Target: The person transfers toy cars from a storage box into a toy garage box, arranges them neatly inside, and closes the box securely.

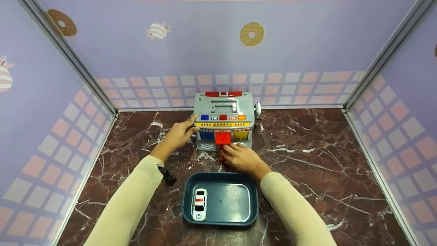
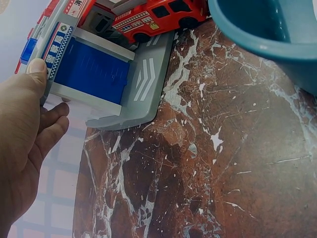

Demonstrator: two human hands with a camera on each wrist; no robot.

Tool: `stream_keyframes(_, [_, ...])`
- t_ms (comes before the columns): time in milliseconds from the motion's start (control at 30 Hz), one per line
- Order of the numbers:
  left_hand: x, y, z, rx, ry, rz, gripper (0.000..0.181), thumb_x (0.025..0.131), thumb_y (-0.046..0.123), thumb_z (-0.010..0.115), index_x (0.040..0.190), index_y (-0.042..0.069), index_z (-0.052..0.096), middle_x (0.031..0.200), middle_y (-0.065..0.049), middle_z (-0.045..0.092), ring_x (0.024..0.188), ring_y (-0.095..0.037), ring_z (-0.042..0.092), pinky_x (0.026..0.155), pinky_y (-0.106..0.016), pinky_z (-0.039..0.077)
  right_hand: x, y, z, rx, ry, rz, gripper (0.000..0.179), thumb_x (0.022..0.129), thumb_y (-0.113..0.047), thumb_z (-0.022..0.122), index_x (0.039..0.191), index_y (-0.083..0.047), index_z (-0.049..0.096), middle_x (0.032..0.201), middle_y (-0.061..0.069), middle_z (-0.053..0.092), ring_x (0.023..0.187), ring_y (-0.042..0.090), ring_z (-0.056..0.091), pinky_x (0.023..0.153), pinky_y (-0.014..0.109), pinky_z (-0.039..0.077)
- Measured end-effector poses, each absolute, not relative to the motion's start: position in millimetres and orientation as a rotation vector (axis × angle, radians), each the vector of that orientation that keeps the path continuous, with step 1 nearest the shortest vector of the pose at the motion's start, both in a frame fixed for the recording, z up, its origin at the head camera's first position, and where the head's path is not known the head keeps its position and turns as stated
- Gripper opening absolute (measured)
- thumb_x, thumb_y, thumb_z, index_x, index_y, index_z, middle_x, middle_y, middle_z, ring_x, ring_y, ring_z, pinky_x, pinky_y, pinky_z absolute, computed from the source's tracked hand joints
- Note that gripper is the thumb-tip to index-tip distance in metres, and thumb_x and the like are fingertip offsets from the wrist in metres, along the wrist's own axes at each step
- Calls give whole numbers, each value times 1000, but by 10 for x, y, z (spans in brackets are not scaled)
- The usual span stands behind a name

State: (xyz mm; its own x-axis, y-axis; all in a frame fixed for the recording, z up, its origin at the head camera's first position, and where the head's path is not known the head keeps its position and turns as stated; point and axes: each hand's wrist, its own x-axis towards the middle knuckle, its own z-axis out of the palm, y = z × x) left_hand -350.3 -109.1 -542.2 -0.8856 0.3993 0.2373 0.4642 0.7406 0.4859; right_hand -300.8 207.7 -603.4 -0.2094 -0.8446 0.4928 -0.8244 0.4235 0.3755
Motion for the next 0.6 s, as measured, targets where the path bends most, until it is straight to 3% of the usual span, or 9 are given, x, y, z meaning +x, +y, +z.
stream_keyframes(333, [-3484,-1081,-5406,-682,-2832,-827,65,112,39,62,168,9,48,162,-16,59,138,-45,67,124,-53,51,-2991,2071,-6031,1378,-2048,-56,40,87,-32,88,121,-10,83,121,12,73,101,31,73,89,41,67])
stream_keyframes(600, [-3497,-1086,-5409,-677,-2845,-824,66,112,41,60,169,10,46,164,-16,57,142,-44,65,126,-53,49,-2988,2086,-6056,1354,-2087,-77,44,91,-31,88,128,-9,81,126,14,73,108,33,75,89,42,67])
